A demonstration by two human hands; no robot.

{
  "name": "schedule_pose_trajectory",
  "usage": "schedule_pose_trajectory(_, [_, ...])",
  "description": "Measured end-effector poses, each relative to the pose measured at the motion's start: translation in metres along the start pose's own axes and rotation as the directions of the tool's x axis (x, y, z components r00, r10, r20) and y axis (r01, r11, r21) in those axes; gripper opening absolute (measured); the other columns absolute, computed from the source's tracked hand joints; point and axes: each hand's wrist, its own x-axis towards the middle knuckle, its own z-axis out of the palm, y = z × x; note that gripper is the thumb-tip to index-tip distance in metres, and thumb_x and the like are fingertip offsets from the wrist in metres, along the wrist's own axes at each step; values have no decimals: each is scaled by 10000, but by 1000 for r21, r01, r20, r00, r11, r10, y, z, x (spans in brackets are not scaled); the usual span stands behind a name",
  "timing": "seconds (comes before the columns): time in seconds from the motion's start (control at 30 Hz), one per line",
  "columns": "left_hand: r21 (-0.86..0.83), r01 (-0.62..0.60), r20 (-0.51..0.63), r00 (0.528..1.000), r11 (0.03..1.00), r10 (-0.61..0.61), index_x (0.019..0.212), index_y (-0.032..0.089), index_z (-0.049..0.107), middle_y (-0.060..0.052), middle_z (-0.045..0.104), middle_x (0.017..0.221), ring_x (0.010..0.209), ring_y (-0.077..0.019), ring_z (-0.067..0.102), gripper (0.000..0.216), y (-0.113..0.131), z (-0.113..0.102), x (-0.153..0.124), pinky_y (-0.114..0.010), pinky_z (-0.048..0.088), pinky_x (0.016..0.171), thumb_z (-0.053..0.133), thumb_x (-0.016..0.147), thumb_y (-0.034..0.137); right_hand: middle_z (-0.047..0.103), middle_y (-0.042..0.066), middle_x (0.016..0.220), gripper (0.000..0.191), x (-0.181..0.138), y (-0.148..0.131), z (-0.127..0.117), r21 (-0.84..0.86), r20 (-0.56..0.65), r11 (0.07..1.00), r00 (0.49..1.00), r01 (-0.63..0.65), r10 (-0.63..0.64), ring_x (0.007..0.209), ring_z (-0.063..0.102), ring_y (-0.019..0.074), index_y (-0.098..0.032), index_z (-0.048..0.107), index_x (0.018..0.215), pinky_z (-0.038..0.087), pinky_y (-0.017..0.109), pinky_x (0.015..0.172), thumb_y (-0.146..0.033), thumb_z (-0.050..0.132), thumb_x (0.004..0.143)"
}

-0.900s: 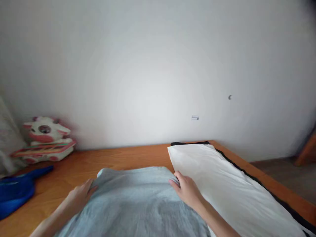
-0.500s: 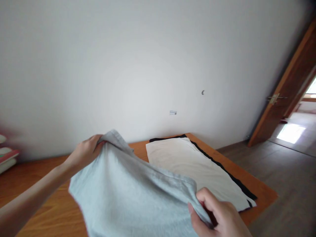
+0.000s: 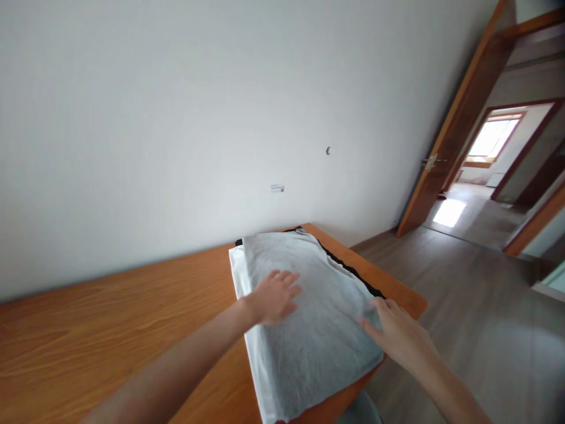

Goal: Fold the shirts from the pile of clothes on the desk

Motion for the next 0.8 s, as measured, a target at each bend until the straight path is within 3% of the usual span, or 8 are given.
schedule_pose_trajectory(0.07, [-129, -21, -5, 1000, 991, 21, 1325, 227, 601, -130, 541, 1497, 1330, -325, 544, 393, 28, 27, -37, -523, 425, 1114, 539, 974, 393, 684, 168, 1108, 328, 7, -6, 13, 27, -41, 998, 997, 65, -64, 1021, 674, 324, -186, 652, 1082, 514, 395, 795, -435, 533, 903])
schedule_pose_trajectory(0.13, [-236, 54, -31, 998, 970, -63, 1443, 224, 509, -131, 506, 1534, 1384, -306, 502, 460, 45, 44, -72, -502, 422, 1140, 464, 1014, 385, 685, 166, 1165, 345, 15, -20, 21, 67, -76, 985, 985, 160, -155, 1073, 659, 315, -186, 656, 1135, 509, 414, 886, -417, 507, 926])
schedule_pose_trajectory(0.3, [-373, 100, -61, 989, 923, -132, 1573, 343, 317, -41, 307, 1656, 1506, -276, 326, 554, 60, 51, -139, -518, 319, 1221, 447, 1036, 382, 505, 151, 1517, 543, 43, -44, 44, 99, -47, 923, 928, 372, -369, 1422, 442, 296, -194, 560, 1400, 348, 469, 1155, -515, 435, 980])
schedule_pose_trajectory(0.33, [-384, 103, -47, 990, 917, -131, 1577, 358, 303, -31, 299, 1659, 1506, -272, 327, 562, 60, 48, -150, -508, 327, 1219, 451, 1035, 377, 461, 153, 1557, 577, 50, -43, 50, 77, 4, 934, 937, 348, -350, 1457, 396, 296, -189, 535, 1434, 310, 480, 1181, -532, 427, 982])
schedule_pose_trajectory(0.47, [-443, 183, -45, 973, 878, -225, 1495, 360, 447, -17, 459, 1582, 1429, -235, 464, 471, 58, 40, -186, -416, 403, 1190, 472, 1025, 345, 346, 138, 1630, 589, 72, -35, 66, -37, 171, 998, 984, 47, -40, 1497, 330, 285, -180, 407, 1532, 274, 572, 1187, -460, 300, 1024])
schedule_pose_trajectory(0.6, [-440, 299, -108, 918, 846, -381, 1320, 301, 589, -34, 626, 1419, 1297, -198, 591, 343, 56, 42, -201, -352, 470, 1133, 433, 1017, 267, 387, 211, 1590, 549, 77, -55, 65, -133, 161, 991, 986, -27, 49, 1462, 373, 349, -126, 455, 1492, 321, 677, 1102, -352, 268, 1028])
schedule_pose_trajectory(0.7, [-341, 372, -152, 884, 863, -441, 1270, 279, 620, -56, 668, 1354, 1246, -222, 621, 341, 46, 44, -211, -386, 499, 1096, 434, 986, 238, 456, 260, 1526, 571, 73, -93, 61, -51, 86, 992, 990, 116, -111, 1407, 444, 379, -78, 494, 1459, 362, 626, 1087, -402, 309, 1027])
schedule_pose_trajectory(0.8, [-208, 469, -191, 841, 858, -506, 1267, 270, 643, -78, 672, 1351, 1211, -256, 641, 374, 23, 42, -236, -440, 510, 1070, 433, 961, 224, 427, 246, 1554, 580, 64, -143, 64, 78, 55, 941, 941, 330, -335, 1444, 402, 363, -89, 483, 1476, 328, 595, 1131, -426, 325, 1031])
